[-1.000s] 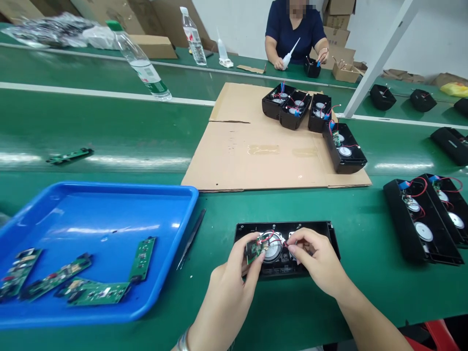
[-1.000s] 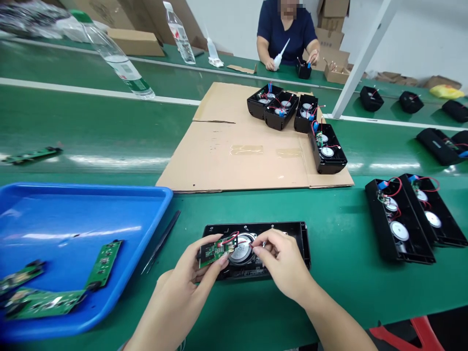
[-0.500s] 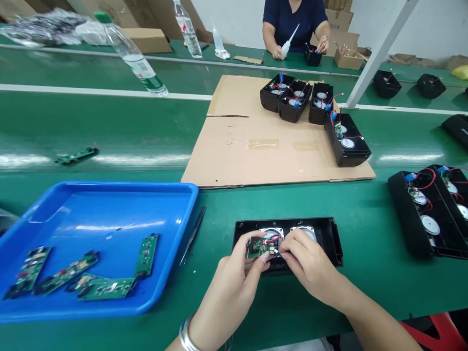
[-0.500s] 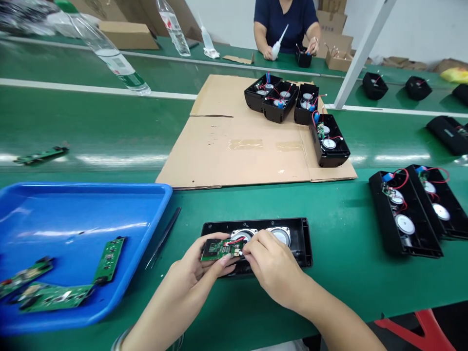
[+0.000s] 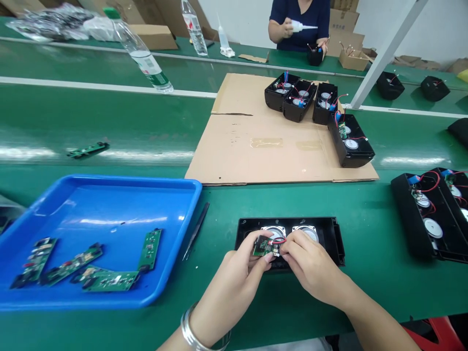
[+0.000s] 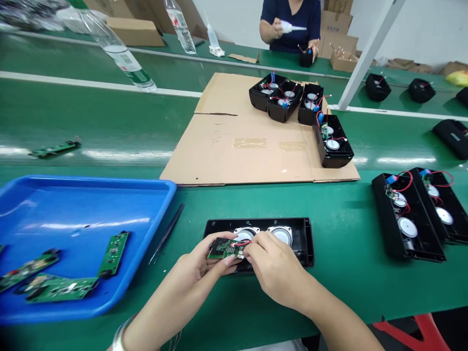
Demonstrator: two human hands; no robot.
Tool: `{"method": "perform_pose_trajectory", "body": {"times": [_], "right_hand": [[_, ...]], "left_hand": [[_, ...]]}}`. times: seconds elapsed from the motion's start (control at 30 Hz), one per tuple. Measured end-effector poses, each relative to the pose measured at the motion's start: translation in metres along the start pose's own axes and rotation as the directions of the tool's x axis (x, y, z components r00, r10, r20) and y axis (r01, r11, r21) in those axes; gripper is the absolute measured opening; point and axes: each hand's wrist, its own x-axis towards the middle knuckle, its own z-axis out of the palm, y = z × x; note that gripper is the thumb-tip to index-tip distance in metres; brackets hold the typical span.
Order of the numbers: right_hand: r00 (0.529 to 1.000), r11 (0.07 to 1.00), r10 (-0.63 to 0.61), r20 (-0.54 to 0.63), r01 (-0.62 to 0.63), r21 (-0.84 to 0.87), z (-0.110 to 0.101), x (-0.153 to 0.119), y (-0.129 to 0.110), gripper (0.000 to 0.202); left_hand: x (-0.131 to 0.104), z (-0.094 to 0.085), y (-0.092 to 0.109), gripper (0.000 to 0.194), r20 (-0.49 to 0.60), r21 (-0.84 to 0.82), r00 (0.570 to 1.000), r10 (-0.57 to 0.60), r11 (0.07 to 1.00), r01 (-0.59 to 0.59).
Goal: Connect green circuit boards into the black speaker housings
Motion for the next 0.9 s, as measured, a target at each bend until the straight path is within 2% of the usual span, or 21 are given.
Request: {"method": "perform_pose_trajectory", "body": {"times": [0.17,0.4,0.73,0.9], "right_hand": [[1.000,0.996,-0.024,0.004,0.025,-0.082,0.000,0.001,-0.002,0.020],[0.999,0.994,-0.030,-0.020,0.028,-0.108,0.001,0.000,0.000,0.018],[0.997,0.991,-0.063,-0.045,0.058,-0.118,0.004,0.001,0.001,0.020],[0.986,0.974,-0.107,-0.130,0.078,-0.213,0.009,-0.001,0.001,0.024]], "left_hand": [[-0.001,0.000,-0.003,0.027,0.022,0.043,1.000,0.014,0.999,-0.014],[-0.004,0.001,-0.004,0.029,-0.003,0.199,0.999,0.043,0.979,-0.042],[-0.001,0.005,-0.003,0.027,-0.019,-0.011,1.000,0.006,1.000,-0.006],[-0.001,0.011,-0.004,0.024,-0.082,-0.064,0.996,0.033,0.997,-0.038]]}}
